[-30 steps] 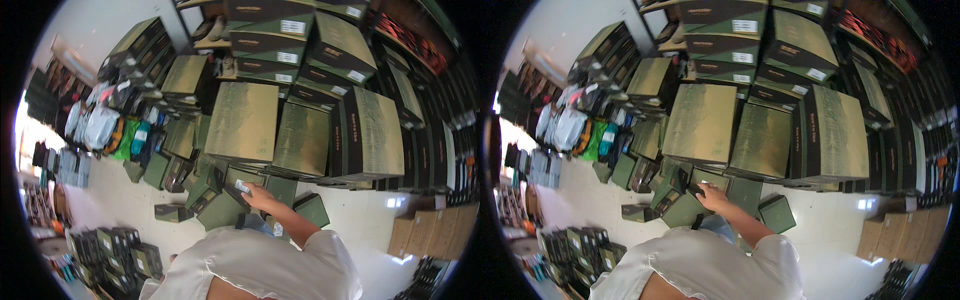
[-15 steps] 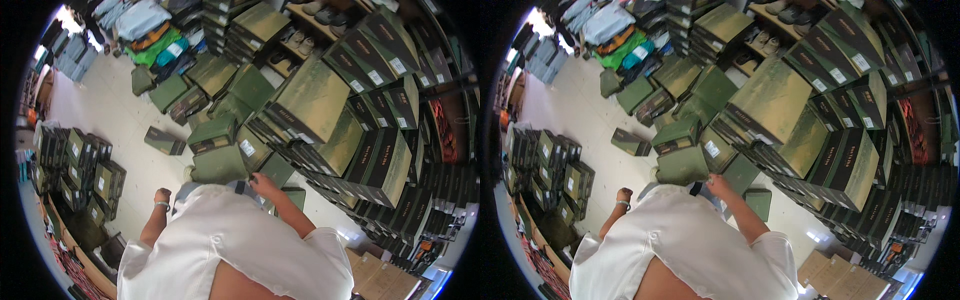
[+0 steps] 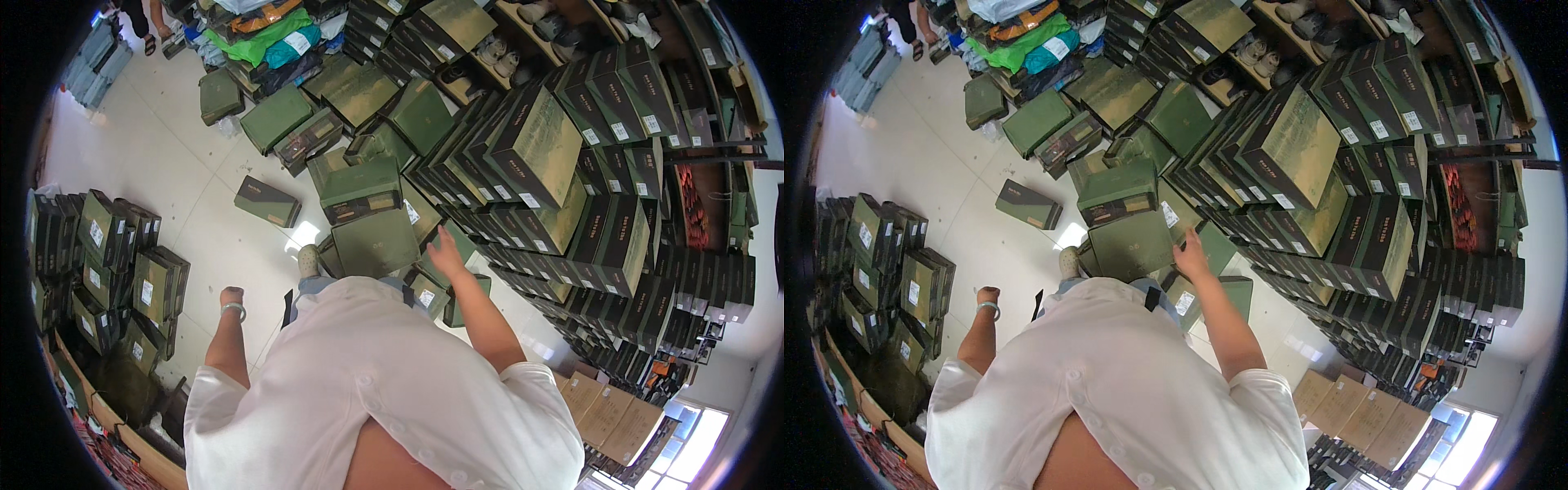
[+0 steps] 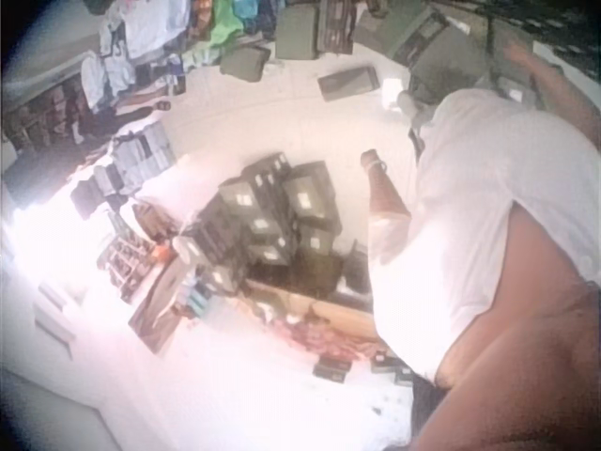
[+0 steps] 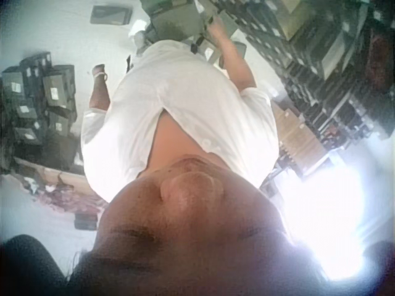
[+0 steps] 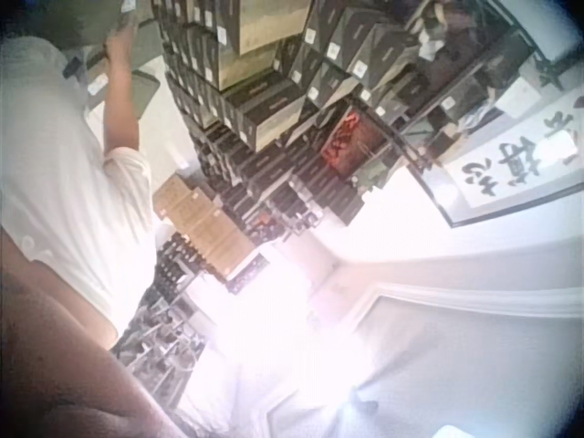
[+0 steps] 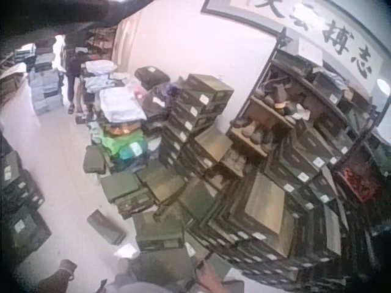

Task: The person packs shoes into green shoe boxes, wraps them in tissue paper, and seals the boxes using a hairdryer to activate adhesive labels. The person also stacks the sealed boxes and handles additional shoe boxes from the floor.

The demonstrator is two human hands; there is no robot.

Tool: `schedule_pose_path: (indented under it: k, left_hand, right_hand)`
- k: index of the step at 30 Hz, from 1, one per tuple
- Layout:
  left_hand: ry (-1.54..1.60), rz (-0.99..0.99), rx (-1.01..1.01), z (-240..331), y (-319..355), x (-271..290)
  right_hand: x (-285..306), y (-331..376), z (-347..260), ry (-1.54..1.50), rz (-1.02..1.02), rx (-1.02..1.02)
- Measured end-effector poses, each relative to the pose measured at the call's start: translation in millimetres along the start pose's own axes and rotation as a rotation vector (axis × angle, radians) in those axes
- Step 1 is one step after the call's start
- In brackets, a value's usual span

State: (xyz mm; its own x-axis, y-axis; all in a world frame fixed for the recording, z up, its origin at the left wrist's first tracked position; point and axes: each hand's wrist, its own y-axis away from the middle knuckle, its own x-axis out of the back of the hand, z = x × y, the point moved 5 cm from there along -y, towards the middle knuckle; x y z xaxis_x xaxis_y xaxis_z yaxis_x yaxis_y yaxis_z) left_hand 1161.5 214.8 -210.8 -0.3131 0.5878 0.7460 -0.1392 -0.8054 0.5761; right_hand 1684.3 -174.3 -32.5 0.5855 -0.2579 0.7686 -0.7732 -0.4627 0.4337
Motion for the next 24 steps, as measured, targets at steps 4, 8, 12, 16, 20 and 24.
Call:
schedule_pose_path:
  k: [4, 8, 12, 16, 20, 24]
  left_hand:
    - [0.107, 0.028, 0.068, -26.7, -15.9, 8.4]
    - [0.04, 0.027, -0.026, -16.4, 3.2, -30.8]
    - [-0.065, -0.064, -0.037, -4.7, 21.3, -68.0]
    - [-0.089, -0.042, -0.081, 14.6, 22.7, -75.9]
    - [-0.067, -0.036, -0.026, 41.1, 19.0, -57.0]
    - [0.003, 0.032, -0.061, 48.9, 15.3, -40.1]
  right_hand:
    - [-15.0, -16.9, -12.3, 0.108, -0.096, -0.111]
    - [-24.3, -26.5, 4.1, 0.089, -0.102, -0.134]
    - [-12.7, -24.6, 2.8, 0.029, -0.093, -0.106]
    - [15.4, -26.5, -1.8, -0.004, -0.074, -0.097]
    - [35.1, -44.1, 13.4, 0.073, -0.026, -0.093]
    - [52.5, -52.8, 11.1, 0.082, -0.067, -0.14]
